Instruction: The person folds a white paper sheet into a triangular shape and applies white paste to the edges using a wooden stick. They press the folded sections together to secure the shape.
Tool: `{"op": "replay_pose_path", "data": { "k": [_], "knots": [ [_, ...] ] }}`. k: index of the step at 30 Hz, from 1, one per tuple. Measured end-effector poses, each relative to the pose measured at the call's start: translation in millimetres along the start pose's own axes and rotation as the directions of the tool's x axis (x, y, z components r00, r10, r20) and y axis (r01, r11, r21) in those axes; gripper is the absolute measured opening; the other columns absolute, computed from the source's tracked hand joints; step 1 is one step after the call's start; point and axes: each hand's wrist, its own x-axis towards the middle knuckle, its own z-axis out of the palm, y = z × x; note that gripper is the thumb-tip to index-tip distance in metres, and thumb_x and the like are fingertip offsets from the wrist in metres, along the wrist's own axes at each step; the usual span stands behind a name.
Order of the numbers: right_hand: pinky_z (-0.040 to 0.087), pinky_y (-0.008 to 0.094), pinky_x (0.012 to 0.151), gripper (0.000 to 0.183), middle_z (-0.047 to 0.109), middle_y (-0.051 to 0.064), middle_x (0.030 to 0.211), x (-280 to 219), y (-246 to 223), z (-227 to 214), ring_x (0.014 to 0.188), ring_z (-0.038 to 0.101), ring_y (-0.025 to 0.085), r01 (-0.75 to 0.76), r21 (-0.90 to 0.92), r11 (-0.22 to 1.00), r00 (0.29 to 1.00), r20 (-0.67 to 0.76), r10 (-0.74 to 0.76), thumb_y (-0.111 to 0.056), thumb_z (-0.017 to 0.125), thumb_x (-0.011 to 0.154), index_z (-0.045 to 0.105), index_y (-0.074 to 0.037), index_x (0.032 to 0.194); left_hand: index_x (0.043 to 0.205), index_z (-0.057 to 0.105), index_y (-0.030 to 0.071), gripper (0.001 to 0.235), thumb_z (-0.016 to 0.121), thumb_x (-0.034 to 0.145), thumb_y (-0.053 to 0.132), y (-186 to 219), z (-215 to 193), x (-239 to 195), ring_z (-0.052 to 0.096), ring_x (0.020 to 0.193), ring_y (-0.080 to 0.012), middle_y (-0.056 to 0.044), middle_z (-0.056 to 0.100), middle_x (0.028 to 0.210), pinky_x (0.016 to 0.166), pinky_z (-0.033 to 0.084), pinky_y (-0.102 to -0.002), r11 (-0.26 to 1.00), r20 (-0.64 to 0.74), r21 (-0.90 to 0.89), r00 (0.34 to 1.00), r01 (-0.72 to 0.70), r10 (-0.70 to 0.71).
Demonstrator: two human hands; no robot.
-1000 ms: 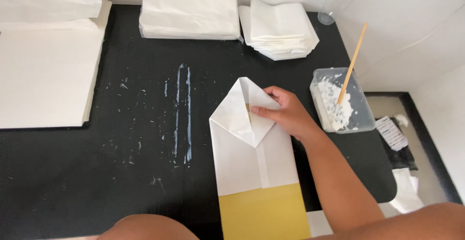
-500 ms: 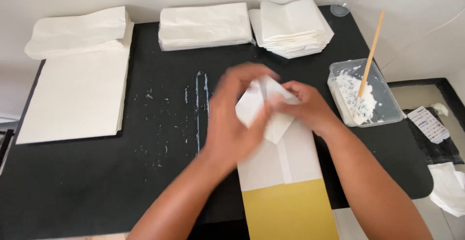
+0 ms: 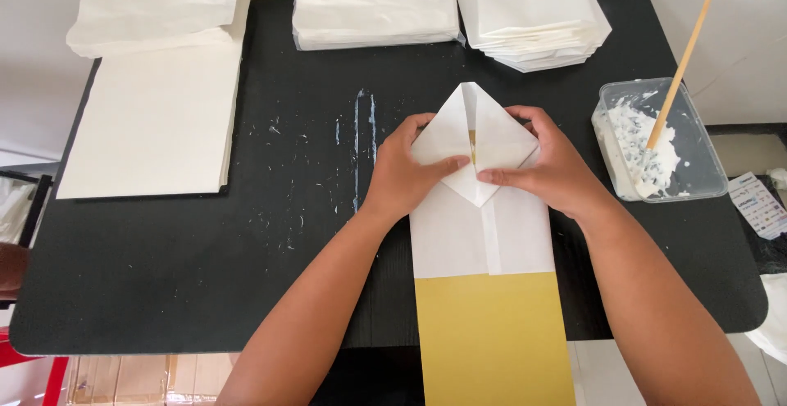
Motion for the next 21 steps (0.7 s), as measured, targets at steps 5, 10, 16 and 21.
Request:
{"op": "replay_pose_path", "data": {
  "k": [5, 10, 16, 21],
  "knots": [
    [0.051, 0.05, 0.087, 0.093, 0.06, 0.019, 0.106, -6, -5, -1, 0.105, 0.06, 0.035, 0.026, -0.256, 0.966, 1.0, -0.004, -0.028, -0.024, 0.095, 0.067, 0.051, -0.01, 0.148, 0.149, 0.046, 0.007, 0.082, 0.083, 0.084, 0.04, -12, 11, -7, 0.052, 0.128, -0.0328, -0.016, 0.055, 0.133, 0.107, 0.044, -0.044, 0.868, 0.057, 0.48, 0.991, -0.13, 0.117],
    [0.047, 0.047, 0.096, 0.089, 0.055, 0.014, 0.108, 0, 6, -3, 0.114, 0.051, 0.033, 0.048, -0.45, 0.892, 0.999, 0.041, -0.033, -0.031, 0.091, 0.072, 0.051, -0.009, 0.148, 0.148, 0.051, 0.012, 0.071, 0.079, 0.089, 0.038, -26, 18, -4, 0.044, 0.138, -0.0306, -0.012, 0.054, 0.139, 0.11, 0.037, -0.043, 0.786, 0.154, 0.573, 0.973, -0.231, 0.174],
    [0.039, 0.05, 0.102, 0.085, 0.047, 0.012, 0.12, 11, 28, -6, 0.12, 0.044, 0.035, 0.071, -0.608, 0.791, 0.997, 0.048, -0.053, -0.039, 0.083, 0.082, 0.046, -0.011, 0.153, 0.145, 0.054, 0.017, 0.046, 0.046, 0.106, 0.038, -32, 35, -13, 0.045, 0.144, -0.0285, -0.01, 0.054, 0.149, 0.117, 0.035, -0.046, 0.451, 0.405, 0.775, 0.895, -0.443, 0.185],
    [0.036, 0.051, 0.103, 0.087, 0.044, 0.01, 0.123, 14, 35, -6, 0.122, 0.044, 0.035, 0.054, -0.648, 0.759, 0.999, 0.035, -0.041, -0.049, 0.08, 0.084, 0.045, -0.012, 0.154, 0.161, 0.03, 0.02, 0.067, 0.028, 0.105, 0.055, -17, 36, -26, 0.022, 0.155, -0.0412, -0.02, 0.029, 0.166, 0.127, 0.014, -0.055, 0.443, 0.536, 0.749, 0.844, -0.493, 0.032]
  ]
}}
